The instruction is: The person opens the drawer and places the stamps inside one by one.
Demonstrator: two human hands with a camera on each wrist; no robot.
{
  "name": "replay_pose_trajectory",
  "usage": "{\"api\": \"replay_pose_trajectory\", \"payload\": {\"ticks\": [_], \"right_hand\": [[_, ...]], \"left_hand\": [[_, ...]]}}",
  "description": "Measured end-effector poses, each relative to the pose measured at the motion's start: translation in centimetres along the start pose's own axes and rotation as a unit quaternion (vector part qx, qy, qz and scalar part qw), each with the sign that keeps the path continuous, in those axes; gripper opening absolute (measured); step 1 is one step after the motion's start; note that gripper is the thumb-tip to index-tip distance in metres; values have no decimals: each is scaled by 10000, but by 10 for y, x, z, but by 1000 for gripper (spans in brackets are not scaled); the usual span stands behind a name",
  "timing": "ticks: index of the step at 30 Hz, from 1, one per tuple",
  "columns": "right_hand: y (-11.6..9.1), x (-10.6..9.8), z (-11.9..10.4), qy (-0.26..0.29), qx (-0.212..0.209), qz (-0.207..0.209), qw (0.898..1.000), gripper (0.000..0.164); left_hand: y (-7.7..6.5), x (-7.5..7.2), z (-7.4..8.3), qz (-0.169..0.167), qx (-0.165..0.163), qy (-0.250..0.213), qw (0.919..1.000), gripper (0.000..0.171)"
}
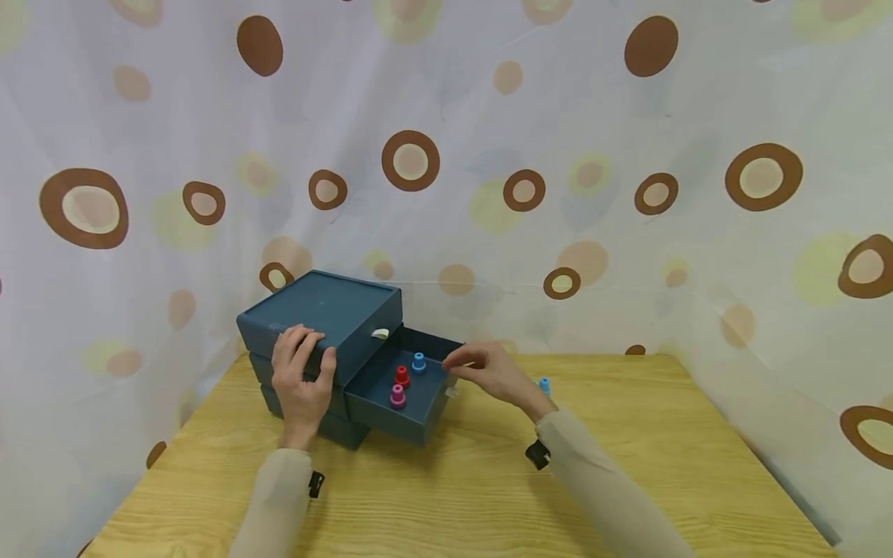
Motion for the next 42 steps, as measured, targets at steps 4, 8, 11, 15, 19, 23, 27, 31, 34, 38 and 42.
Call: {"api": "replay_pose_trajectory", "payload": {"ticks": [4,8,11,15,19,23,27,31,34,38,42], "right_hand": [[-5,1,12,4,161,89,9998,20],[-11,-1,10,126,265,120,9995,19],[-13,3,14,250,440,23,9987,20],[-14,9,30,166,652,-77,9977,22],[-16,10,35,120,637,-78,9979,21],[-17,16,39,114,636,-166,9978,19],[-20,22,40,273,679,-372,9966,20],[-21,27,40,545,751,-430,9948,20],[-20,29,41,669,745,-457,9939,20],[-18,31,42,837,722,-521,9925,22],[-16,33,40,894,769,-555,9915,23]], "left_hand": [[-6,-2,-16,-68,10,43,10000,29],[-10,-3,-28,-122,34,122,9998,33],[-12,-6,-31,-135,35,168,9998,34],[-12,-6,-33,-120,-5,174,9998,35],[-11,-4,-33,-164,-33,155,9997,35],[-10,-4,-31,-219,-42,160,9996,34],[-12,-4,-29,-172,15,126,9998,37],[-14,-5,-30,-204,5,108,9997,35],[-14,-4,-31,-195,22,60,9998,34],[-13,-4,-32,-195,40,79,9998,35],[-14,-7,-32,-166,29,128,9998,37]]}}
Point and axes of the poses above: each hand's wrist, its own y-axis towards the middle knuckle, its own x-axis out of the palm, z = x × y, the point moved 5 cm from there along y, towards the middle knuckle, and after that the axes turned 14 degrees about -y, right-handed, at the moved point
